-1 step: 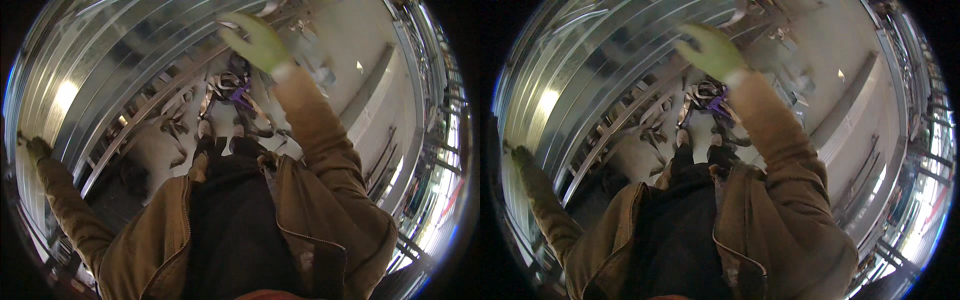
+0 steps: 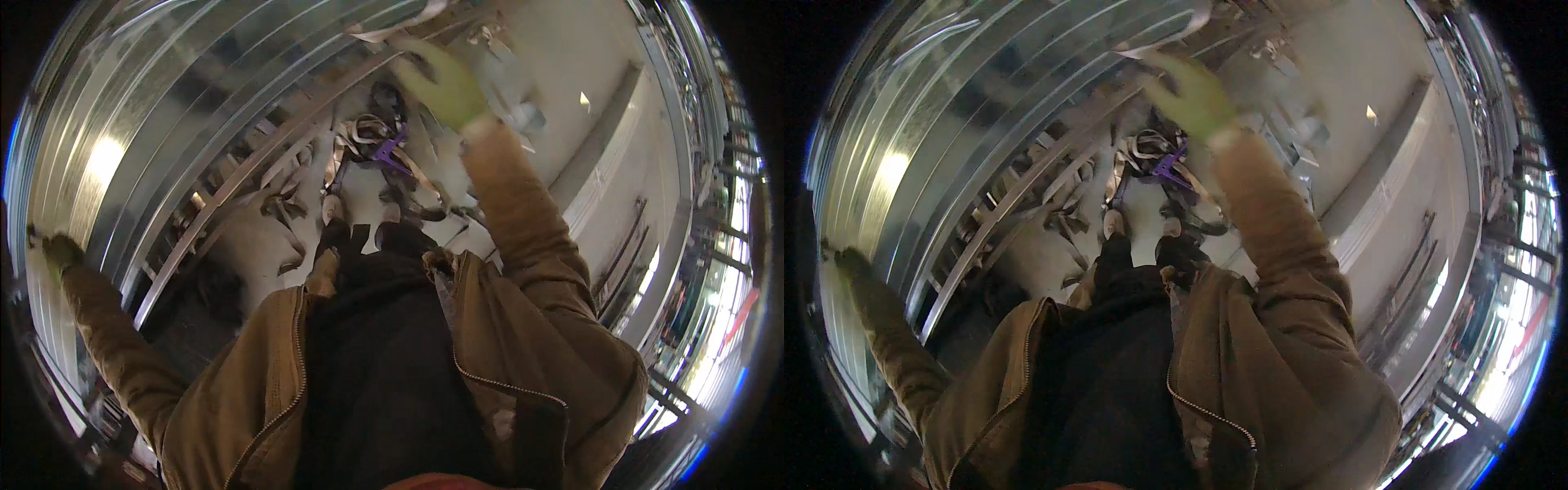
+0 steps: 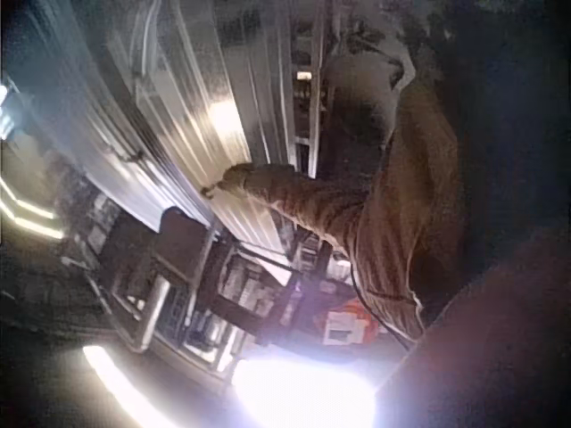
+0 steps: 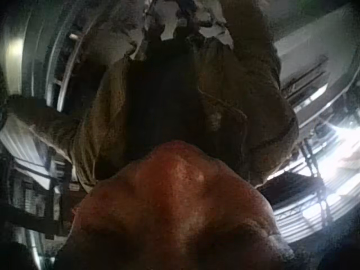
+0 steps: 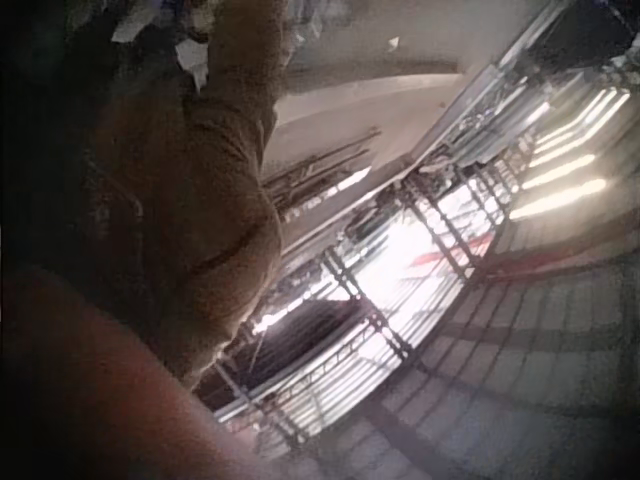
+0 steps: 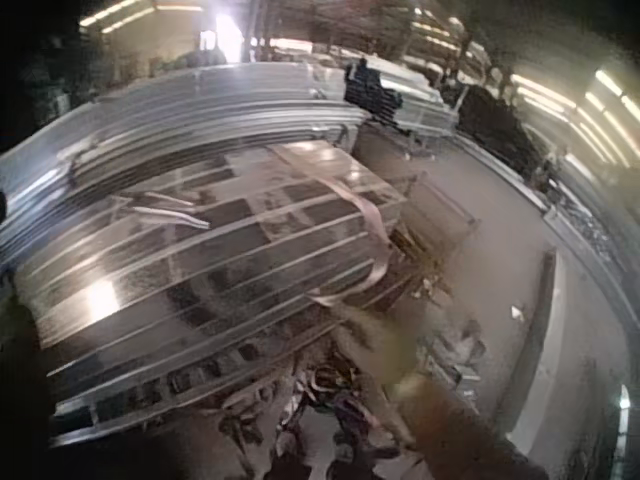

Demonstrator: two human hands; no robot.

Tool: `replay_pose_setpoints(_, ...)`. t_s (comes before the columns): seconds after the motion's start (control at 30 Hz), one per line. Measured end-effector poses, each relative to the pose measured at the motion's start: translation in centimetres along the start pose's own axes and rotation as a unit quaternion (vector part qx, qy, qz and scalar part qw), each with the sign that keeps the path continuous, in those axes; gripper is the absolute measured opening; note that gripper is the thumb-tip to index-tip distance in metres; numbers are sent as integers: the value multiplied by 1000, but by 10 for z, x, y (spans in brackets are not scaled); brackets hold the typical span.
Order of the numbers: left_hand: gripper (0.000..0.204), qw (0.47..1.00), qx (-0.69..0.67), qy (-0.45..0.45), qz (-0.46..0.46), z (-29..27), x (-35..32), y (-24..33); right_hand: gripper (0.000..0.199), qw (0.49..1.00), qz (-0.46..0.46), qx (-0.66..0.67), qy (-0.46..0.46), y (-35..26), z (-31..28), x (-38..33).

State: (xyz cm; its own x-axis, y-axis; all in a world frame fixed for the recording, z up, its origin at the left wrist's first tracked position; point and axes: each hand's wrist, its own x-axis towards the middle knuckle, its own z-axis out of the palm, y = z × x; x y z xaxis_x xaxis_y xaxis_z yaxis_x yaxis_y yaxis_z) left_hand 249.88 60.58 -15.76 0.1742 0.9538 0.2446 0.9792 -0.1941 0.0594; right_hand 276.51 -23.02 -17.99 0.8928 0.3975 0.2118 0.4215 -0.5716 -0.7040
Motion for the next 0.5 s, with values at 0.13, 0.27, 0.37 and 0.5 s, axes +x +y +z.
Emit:
replay_pose_setpoints(0.13, 57, 982, 66, 107, 142, -7, 42, -41, 35, 946, 313, -79, 28, 109, -55, -170)
replay_pose_setpoints(0.27, 58, 955, -9, 181, 233, -53, -12, -27, 38, 887, 455, 45, 63, 132, -55, -293)
replay_pose_setpoints(0.37, 55, 924, -267, 113, 248, -106, -137, 46, 38, 896, 422, 130, 53, 130, -46, -297)
replay_pose_setpoints(0.5, 55, 599, -686, -38, 411, -171, -348, 173, 40, 887, 322, 330, -27, 107, -55, -204)
